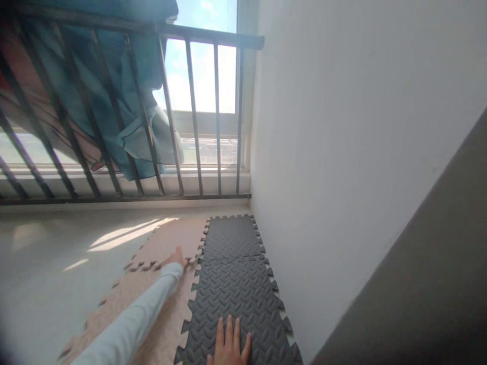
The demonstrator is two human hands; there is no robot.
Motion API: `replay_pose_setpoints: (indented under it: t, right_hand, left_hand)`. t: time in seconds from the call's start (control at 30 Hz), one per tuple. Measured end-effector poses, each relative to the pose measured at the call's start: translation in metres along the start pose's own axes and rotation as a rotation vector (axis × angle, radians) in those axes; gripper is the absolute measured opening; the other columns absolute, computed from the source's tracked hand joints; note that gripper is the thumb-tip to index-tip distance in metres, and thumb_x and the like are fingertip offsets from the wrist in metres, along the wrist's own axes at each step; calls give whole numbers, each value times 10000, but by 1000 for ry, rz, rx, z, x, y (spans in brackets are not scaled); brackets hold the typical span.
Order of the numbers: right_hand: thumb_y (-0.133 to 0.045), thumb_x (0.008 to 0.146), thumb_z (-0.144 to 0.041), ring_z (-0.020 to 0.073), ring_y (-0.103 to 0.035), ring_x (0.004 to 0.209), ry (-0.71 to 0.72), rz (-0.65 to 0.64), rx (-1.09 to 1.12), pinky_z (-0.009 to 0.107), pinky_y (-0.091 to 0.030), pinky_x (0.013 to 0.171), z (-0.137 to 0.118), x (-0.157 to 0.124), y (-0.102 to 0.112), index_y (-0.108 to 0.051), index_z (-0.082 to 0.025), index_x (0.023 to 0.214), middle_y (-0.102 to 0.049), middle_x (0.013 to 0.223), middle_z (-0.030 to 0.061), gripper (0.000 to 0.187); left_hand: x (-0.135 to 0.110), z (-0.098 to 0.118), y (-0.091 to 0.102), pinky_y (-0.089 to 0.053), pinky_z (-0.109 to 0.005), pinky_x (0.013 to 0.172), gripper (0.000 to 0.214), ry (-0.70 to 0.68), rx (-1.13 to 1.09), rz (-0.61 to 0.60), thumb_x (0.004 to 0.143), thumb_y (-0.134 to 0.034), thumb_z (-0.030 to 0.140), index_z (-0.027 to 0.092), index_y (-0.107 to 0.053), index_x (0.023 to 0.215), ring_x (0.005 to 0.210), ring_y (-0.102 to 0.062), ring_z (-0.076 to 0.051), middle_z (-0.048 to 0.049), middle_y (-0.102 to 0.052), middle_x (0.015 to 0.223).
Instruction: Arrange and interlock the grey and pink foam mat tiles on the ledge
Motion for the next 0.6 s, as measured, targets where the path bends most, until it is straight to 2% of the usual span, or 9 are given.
replay_pose_setpoints:
  t: [0.07, 0.17, 0.33, 0.6]
  right_hand:
    - [-385, 762, -481, 278, -387, 1186, 6, 4, 14, 555, -274, 953, -1, -1, 3, -486, -311, 1193, -434, 1275, 4, 474]
    - [-401, 750, -491, 281, -385, 1187, 4, -4, 19, 555, -272, 953, -1, -1, 6, -485, -314, 1194, -428, 1278, 8, 485]
    - [-403, 751, -493, 283, -378, 1191, -14, -11, 17, 559, -264, 953, -4, 0, 6, -489, -313, 1191, -422, 1283, 22, 483]
    - [-405, 754, -474, 285, -344, 1214, -15, -33, -30, 556, -244, 965, -4, 2, 0, -476, -327, 1203, -394, 1307, 25, 477]
  left_hand:
    - [-1, 0, -5, -440, -352, 761, 496, -100, 68, -21, 802, -389, 308, 272, -326, 1293, 977, -574, -242, -131, -583, 1105]
    - [-4, 2, -15, -440, -384, 754, 434, -226, 167, -71, 845, -290, 319, 371, -355, 1271, 974, -574, -264, -121, -546, 1145]
    - [-4, 5, -25, -438, -395, 753, 422, -248, 196, -67, 849, -266, 306, 351, -410, 1243, 964, -576, -274, -129, -547, 1132]
    - [9, 8, -31, -439, -393, 762, 421, -233, 150, -66, 834, -280, 309, 344, -434, 1224, 963, -577, -260, -127, -576, 1099]
Point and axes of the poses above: each hand's wrist, its own x-axis towards the middle knuckle, its own y-axis out of the back of the hand, z = x × y, the point moved 3 cm from there along x, towards the middle knuckle
